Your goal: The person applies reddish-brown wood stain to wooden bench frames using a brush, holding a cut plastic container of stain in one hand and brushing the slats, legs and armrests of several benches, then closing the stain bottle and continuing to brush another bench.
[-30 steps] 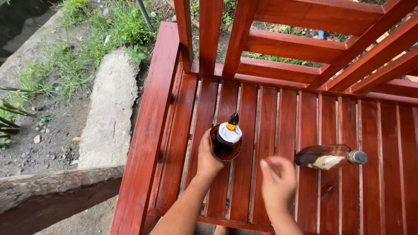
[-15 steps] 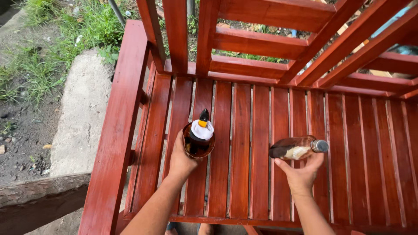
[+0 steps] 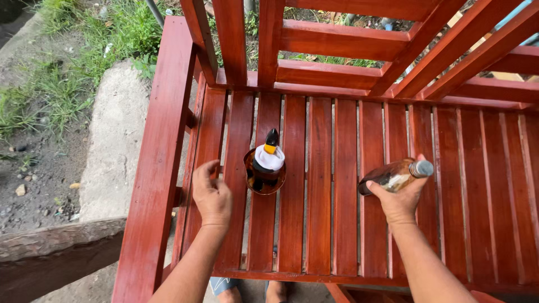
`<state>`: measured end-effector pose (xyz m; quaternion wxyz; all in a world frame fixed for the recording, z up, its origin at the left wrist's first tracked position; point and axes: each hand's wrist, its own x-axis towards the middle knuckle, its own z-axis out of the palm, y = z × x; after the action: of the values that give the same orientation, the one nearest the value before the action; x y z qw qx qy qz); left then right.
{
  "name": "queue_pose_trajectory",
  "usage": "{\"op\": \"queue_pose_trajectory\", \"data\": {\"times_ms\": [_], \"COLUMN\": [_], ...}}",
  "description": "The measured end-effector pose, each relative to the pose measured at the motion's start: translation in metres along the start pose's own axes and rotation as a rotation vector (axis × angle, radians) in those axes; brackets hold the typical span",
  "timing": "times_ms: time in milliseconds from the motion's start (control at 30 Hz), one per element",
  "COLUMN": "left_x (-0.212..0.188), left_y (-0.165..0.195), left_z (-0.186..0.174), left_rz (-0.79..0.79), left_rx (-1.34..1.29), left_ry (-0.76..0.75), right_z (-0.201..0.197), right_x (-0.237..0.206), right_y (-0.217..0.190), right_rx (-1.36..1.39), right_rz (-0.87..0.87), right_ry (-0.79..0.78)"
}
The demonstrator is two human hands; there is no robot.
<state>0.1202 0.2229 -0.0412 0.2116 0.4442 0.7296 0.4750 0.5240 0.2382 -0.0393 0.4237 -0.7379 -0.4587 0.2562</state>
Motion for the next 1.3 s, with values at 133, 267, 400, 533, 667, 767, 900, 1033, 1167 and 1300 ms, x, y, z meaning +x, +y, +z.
{"op": "queue_pose_trajectory", "data": {"times_ms": [133,267,400,533,667,767,900,1033,1167,1300], "left_x": [0.004,0.006,0.009,0.005,0.013,0.017,0.014,0.009,0.003,-0.006], "left_y": [0.079,0.165,0.220,0.245,0.248,0.241,0.226,0.213,0.195,0.185], "left_z": [0.004,0.019,0.016,0.006,0.006,0.008,0.011,0.019,0.022,0.031], "left_rz": [0.344,0.458,0.499,0.562,0.481,0.377,0.323,0.101,0.079,-0.196], "left_rx": [-0.149,-0.373,-0.473,-0.231,-0.218,-0.400,-0.578,-0.593,-0.615,-0.709], "left_ry": [0.016,-0.313,-0.678,-0.993,-1.092,-1.039,-1.073,-1.014,-0.842,-0.603], "right_z": [0.006,0.017,0.027,0.024,0.022,0.026,0.029,0.032,0.040,0.054], "right_x": [0.001,-0.016,-0.047,-0.067,-0.076,-0.075,-0.070,-0.076,-0.083,-0.087], "right_y": [-0.018,-0.061,-0.105,-0.130,-0.143,-0.151,-0.162,-0.176,-0.194,-0.201], "right_rx": [0.046,0.052,0.167,0.210,0.348,0.295,0.164,0.176,0.103,-0.164], "right_rz": [-0.152,-0.224,-0.234,-0.064,0.175,-0.008,-0.414,0.261,-0.065,-0.436], "right_ry": [-0.095,-0.300,-0.651,-0.936,-1.005,-0.988,-0.937,-1.036,-0.903,-0.529]}}
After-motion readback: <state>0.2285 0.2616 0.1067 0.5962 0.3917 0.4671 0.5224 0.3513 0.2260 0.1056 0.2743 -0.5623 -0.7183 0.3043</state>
